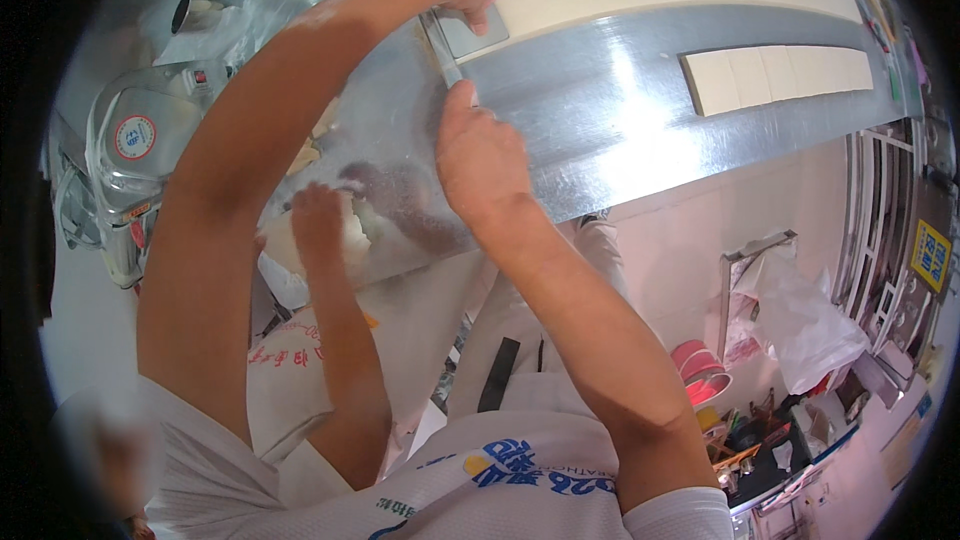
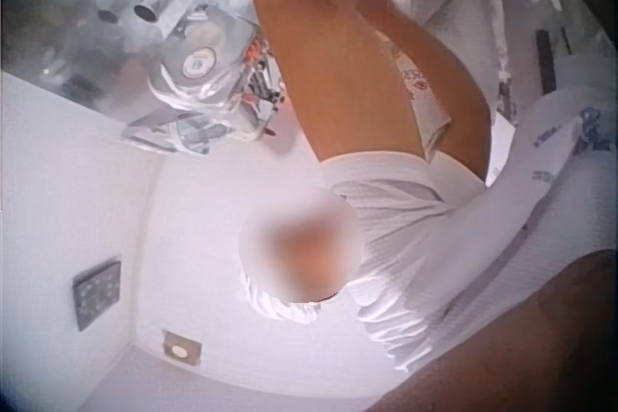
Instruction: The person cuts rectangular pieces of dough from long strips using a cleaver and then picks up the pieces to place them into a plastic bag.
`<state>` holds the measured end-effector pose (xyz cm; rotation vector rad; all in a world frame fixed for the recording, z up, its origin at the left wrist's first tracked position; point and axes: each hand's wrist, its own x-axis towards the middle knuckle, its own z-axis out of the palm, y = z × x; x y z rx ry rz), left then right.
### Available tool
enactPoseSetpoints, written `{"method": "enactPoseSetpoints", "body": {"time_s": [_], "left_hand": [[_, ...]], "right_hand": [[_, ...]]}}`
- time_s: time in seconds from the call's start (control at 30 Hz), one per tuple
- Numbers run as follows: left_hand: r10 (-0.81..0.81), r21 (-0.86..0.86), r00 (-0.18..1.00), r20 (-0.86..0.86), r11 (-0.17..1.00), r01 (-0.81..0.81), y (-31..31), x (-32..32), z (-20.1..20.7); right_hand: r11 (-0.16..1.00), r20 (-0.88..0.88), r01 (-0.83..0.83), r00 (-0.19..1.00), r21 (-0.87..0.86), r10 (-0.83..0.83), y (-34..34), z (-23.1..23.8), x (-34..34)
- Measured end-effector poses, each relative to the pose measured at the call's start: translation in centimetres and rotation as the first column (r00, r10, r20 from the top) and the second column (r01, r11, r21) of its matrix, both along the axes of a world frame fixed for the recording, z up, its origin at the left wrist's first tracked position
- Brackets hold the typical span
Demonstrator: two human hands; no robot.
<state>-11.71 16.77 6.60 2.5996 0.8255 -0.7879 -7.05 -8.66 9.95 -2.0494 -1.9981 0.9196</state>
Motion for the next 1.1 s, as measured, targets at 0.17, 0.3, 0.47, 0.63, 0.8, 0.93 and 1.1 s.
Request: {"method": "enactPoseSetpoints", "body": {"time_s": [0.17,0.3,0.47,0.63,0.8,0.93,1.1], "left_hand": [[0.072,-0.071,0.997,0.018,0.995,-0.071,0.0,-0.3,0.1],[0.1,-0.146,0.973,0.207,0.987,-0.07,0.4,-1.6,-1.4],[0.091,-0.122,0.972,0.215,0.99,-0.065,0.5,-2.0,-2.2],[0.085,-0.069,0.932,0.353,0.996,-0.064,-0.5,-3.0,-1.5],[0.254,-0.214,0.925,0.281,0.957,-0.197,-1.7,-2.7,0.7],[0.226,-0.132,0.865,0.448,0.974,-0.186,-2.9,-7.4,-1.4],[0.368,-0.08,0.671,0.644,0.905,-0.418,-8.6,-8.6,-2.8]], "right_hand": [[0.994,-0.003,0.005,1.0,-0.11,-0.005,1.0,0.8,0.0],[0.99,-0.032,0.043,0.998,-0.134,-0.048,1.1,0.0,-0.3],[0.986,-0.102,0.108,0.987,-0.131,-0.121,0.9,-1.7,-0.4],[0.994,-0.156,0.059,0.985,-0.092,-0.073,0.8,-2.3,0.0],[0.997,-0.292,-0.046,0.956,-0.055,0.028,-4.5,0.8,1.3],[0.994,-0.32,-0.016,0.947,-0.106,-0.019,-12.3,1.4,5.7],[0.984,-0.259,0.164,0.95,-0.065,-0.176,-12.6,3.5,11.3]]}}
